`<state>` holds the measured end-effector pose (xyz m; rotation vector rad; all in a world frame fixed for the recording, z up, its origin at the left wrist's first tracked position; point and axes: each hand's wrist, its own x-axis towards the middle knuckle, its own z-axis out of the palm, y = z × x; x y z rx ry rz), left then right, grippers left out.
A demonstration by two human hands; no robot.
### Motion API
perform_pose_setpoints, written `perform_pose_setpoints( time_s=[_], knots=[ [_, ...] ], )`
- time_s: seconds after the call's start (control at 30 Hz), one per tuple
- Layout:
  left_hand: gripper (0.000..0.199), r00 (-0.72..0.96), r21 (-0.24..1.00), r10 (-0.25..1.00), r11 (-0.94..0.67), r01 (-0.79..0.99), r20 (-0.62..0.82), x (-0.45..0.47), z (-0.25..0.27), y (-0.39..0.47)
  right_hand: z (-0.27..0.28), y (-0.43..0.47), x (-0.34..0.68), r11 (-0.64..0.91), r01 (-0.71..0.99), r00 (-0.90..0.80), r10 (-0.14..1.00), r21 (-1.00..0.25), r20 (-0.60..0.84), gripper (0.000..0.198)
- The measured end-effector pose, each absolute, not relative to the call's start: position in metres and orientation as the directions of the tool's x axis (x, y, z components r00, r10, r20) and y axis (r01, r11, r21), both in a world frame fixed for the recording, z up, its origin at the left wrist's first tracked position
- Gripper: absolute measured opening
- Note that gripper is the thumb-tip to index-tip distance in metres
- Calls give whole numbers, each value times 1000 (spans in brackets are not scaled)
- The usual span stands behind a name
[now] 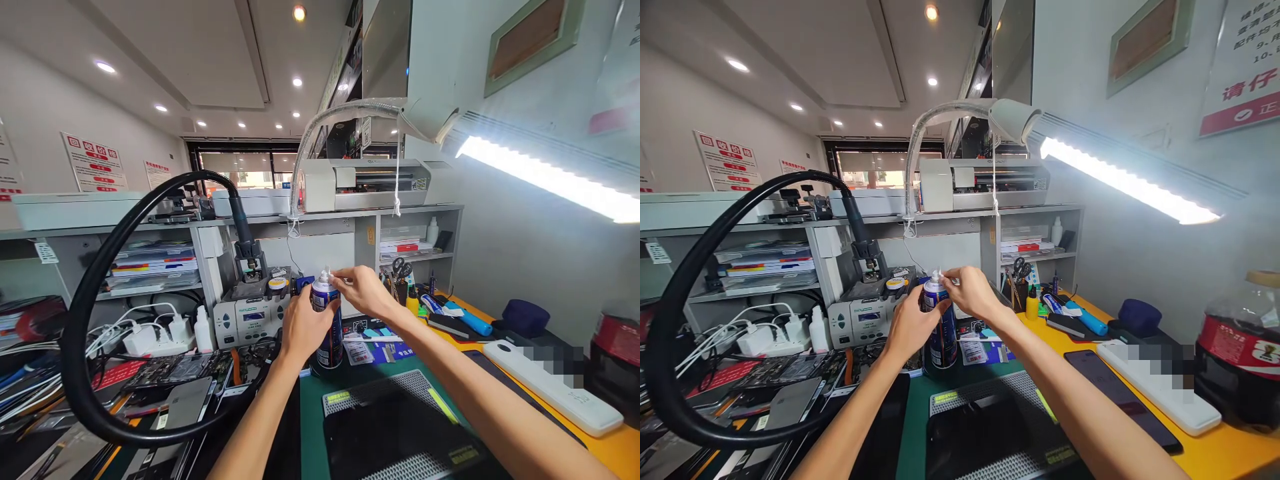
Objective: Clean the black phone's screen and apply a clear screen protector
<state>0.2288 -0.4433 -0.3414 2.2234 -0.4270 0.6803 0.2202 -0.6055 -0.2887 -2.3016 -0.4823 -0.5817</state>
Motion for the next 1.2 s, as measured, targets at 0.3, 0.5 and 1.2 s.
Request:
perform_pose_setpoints(
  time_s=[0.3, 0.5, 1.2],
  knots=[
    [43, 803, 553, -90, -679, -482, 589, 228, -341, -443, -294, -587, 202, -838, 407, 785, 116, -364, 609, 13],
    [42, 814, 559, -78, -688, -462, 576, 227, -341, -443, -265, -609, 224, -742, 360, 856, 21, -566, 517, 34],
    [44, 828, 569, -78, -691, -446, 555, 227, -341, -444, -258, -604, 225, -734, 559, 788, 327, -386, 521, 28]
  ],
)
